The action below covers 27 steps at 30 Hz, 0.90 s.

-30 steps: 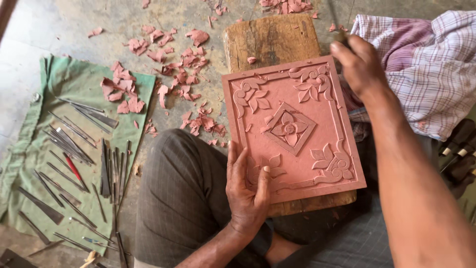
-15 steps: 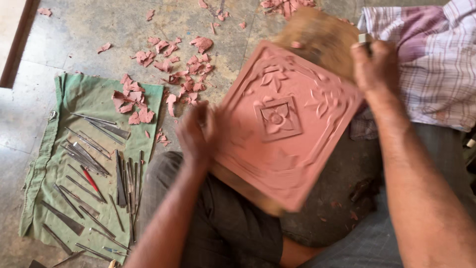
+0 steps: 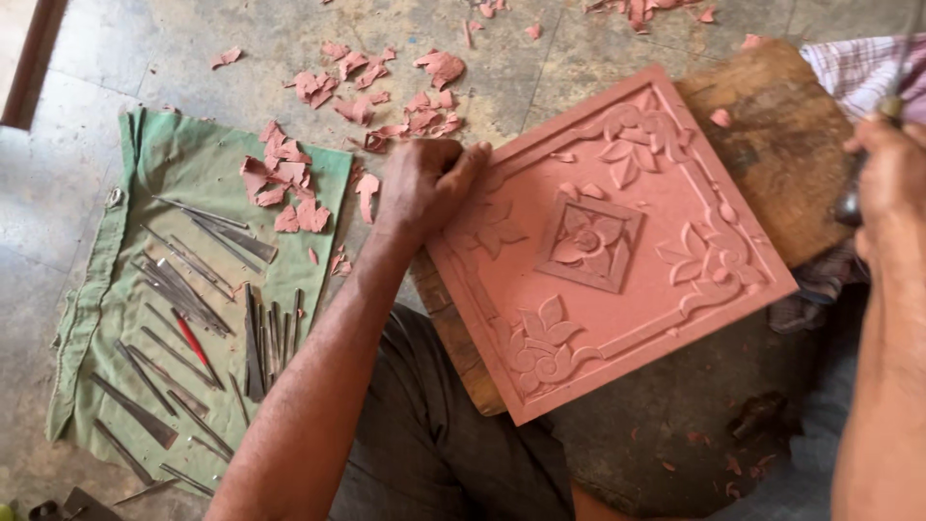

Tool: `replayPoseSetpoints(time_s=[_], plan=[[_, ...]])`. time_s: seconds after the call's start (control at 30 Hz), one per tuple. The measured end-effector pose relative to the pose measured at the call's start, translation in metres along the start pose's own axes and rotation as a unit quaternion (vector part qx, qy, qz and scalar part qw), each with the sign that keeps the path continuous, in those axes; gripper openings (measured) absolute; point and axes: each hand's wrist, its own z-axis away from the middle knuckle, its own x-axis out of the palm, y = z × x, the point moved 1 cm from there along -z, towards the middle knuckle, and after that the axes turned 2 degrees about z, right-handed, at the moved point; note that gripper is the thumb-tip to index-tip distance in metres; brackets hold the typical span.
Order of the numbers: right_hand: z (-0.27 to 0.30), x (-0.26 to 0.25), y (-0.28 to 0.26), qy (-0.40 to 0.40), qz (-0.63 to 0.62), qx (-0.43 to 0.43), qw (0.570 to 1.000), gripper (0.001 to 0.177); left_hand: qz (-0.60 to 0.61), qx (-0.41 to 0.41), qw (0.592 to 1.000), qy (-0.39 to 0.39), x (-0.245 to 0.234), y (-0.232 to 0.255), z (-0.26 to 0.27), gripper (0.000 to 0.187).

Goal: The person carves a floral design into a wooden block using a chisel, scraping away wood shavings to define petals and geometric patterns while holding the block by hand.

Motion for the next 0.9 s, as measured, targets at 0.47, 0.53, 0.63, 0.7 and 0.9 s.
replayPoseSetpoints(time_s=[0.47, 0.53, 0.63, 0.7, 0.9], plan=[[0.155, -0.072, 0.032, 0.028, -0.008, 0.088, 0.996, 0.020, 0.076, 0.079, 0.985, -0.133, 0.020, 0.010, -0.027, 0.043], [0.191, -0.058, -0.015, 0.032, 0.027, 0.060, 0.997, 0.021, 0.015, 0.038, 0.990, -0.136, 0.019, 0.012, -0.026, 0.043], [0.267, -0.047, -0.080, 0.030, 0.073, 0.042, 0.996, 0.024, -0.132, 0.009, 0.987, -0.092, 0.018, 0.027, -0.018, 0.035], [0.315, -0.040, -0.109, 0.020, 0.086, 0.048, 0.995, 0.028, -0.154, 0.167, 0.973, 0.029, 0.016, 0.048, -0.001, 0.040], [0.406, 0.008, -0.118, 0.003, 0.062, 0.113, 0.992, 0.059, -0.214, 0.034, 0.956, -0.198, 0.032, 0.102, 0.095, 0.140]])
